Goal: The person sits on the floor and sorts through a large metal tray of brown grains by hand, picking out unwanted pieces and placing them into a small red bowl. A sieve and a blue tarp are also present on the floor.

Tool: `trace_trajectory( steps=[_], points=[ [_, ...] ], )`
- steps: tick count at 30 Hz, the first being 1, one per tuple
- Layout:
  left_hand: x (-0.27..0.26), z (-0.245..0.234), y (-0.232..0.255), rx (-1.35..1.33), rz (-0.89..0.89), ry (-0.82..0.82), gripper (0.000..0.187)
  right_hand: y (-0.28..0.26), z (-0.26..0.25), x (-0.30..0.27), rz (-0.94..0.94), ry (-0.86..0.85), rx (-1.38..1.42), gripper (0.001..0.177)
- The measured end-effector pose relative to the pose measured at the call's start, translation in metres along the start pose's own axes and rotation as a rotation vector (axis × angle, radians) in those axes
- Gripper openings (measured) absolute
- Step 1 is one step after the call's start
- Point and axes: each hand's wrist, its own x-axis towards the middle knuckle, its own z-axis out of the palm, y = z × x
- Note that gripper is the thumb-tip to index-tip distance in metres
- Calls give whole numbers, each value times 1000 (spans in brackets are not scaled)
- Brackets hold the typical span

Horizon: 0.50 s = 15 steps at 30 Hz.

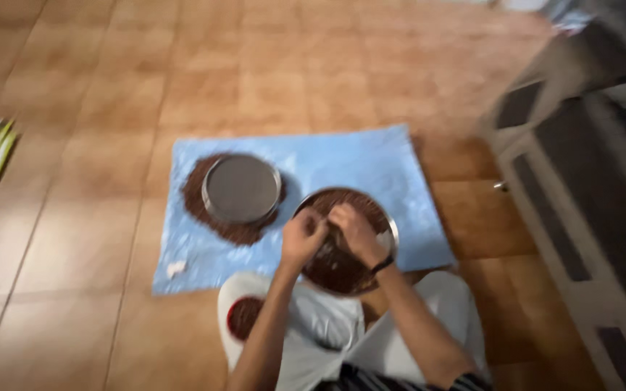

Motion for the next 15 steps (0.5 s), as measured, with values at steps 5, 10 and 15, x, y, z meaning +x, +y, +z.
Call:
trace_trajectory(
  steps=[5, 10, 15],
  points=[
    [-6, 0, -13, -1319, -544, -23, 29, -21, -12, -2, 227, 296, 236, 4],
    [-4, 34, -37, -995, -738, 53, 34, -54, -30, 9, 389, 194, 652, 4],
    [8, 58, -82, -1116, -655, 10, 40, -65, -52, 13, 96, 23, 178, 14]
  ],
)
